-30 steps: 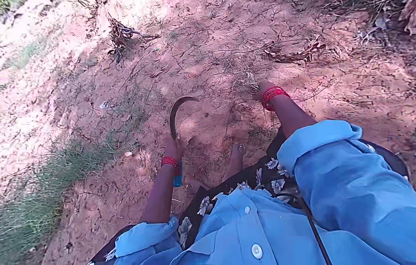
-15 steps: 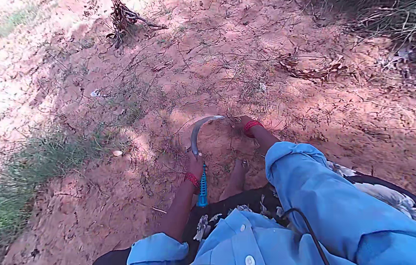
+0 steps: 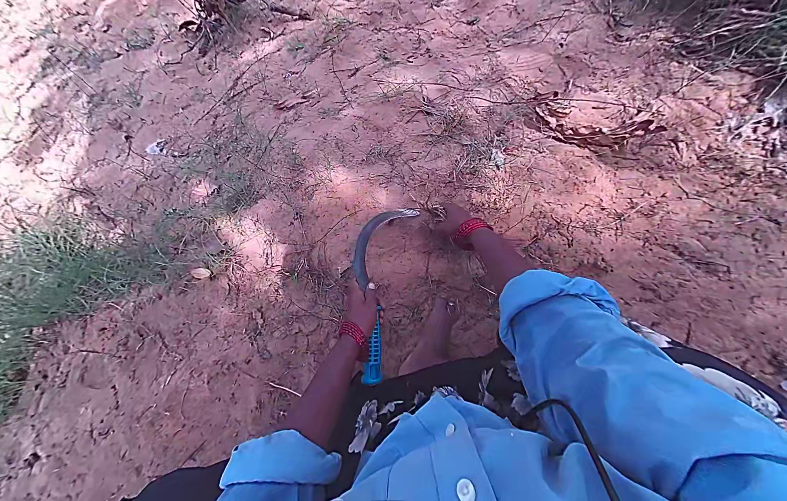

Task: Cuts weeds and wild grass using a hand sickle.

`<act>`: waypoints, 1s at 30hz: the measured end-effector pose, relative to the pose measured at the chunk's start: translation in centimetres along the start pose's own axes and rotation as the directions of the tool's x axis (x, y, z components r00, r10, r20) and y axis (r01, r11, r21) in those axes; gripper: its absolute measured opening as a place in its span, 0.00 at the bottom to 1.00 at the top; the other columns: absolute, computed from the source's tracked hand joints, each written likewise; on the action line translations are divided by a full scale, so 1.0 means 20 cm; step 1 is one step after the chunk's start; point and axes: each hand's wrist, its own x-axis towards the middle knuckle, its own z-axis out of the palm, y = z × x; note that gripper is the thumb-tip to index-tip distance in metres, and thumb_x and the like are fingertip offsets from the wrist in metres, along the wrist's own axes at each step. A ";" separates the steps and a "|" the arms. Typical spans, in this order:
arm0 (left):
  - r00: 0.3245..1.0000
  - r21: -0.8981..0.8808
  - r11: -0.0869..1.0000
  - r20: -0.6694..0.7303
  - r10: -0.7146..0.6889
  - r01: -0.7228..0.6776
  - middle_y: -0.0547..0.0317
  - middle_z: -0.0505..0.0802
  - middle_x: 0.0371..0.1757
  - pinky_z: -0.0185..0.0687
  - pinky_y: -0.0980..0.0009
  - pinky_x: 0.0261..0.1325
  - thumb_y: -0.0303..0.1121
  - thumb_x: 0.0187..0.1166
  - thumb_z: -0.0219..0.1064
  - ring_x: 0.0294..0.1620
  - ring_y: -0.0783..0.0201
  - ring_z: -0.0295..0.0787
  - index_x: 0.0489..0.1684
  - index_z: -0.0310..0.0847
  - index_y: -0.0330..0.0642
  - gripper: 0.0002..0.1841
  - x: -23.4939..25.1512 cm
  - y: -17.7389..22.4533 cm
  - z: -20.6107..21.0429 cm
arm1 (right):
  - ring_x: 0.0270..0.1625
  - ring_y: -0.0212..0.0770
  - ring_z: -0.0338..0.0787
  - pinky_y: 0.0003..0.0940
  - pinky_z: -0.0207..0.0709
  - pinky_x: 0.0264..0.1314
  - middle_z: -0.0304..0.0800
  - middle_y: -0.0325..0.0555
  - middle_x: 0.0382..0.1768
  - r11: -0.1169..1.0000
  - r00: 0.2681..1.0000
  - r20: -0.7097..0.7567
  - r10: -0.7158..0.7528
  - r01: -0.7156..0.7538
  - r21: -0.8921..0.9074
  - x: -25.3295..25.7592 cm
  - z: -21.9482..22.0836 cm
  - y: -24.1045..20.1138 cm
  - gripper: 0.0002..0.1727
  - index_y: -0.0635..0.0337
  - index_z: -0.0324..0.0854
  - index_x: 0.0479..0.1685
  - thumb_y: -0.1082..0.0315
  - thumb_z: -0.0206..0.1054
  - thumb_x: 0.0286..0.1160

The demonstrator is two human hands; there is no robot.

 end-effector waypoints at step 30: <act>0.943 0.693 0.718 0.277 -0.186 -0.062 0.27 0.81 0.73 0.73 0.47 0.77 0.38 0.97 0.43 0.73 0.38 0.82 0.94 0.35 0.32 0.31 -0.18 0.18 0.04 | 0.79 0.64 0.78 0.61 0.67 0.81 0.77 0.73 0.75 0.857 0.852 -0.234 0.467 -0.371 0.358 -0.09 0.05 0.05 0.34 0.76 0.67 0.79 0.50 0.57 0.92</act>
